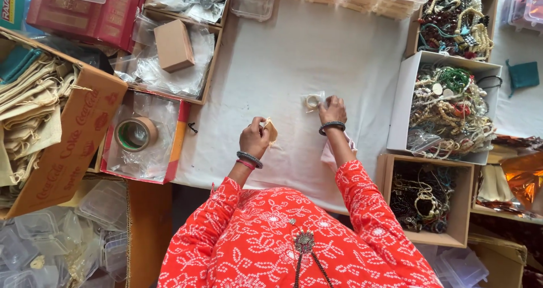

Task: The person places a small plastic container on a table, then picks up a pink cloth and wipes a small object. They place the object into a clear plastic bag, then into a small beige pouch, and finally into a small plastic container.

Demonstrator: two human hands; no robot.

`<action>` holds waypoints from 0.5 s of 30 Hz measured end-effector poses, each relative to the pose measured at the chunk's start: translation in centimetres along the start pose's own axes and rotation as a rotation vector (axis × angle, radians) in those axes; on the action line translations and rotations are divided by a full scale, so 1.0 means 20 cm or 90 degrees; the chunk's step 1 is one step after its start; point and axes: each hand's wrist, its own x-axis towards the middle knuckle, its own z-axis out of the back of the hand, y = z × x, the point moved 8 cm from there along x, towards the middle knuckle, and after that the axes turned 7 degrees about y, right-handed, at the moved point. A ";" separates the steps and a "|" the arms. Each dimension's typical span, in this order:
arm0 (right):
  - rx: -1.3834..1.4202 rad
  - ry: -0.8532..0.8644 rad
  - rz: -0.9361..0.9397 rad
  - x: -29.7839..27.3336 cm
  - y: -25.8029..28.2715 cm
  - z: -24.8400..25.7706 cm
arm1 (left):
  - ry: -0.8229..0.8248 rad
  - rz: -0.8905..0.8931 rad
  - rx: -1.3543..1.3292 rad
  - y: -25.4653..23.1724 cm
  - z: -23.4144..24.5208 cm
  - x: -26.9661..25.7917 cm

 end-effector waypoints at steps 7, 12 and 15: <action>0.093 0.027 -0.028 0.09 -0.16 -0.25 | 0.028 0.021 -0.074 0.04 -0.07 0.02; 0.365 -0.008 0.000 -0.07 -0.07 -0.09 | 0.030 0.049 -0.134 0.09 -0.11 0.01; 0.412 0.038 0.026 -0.22 0.05 0.02 | 0.029 0.055 -0.154 0.11 -0.13 0.00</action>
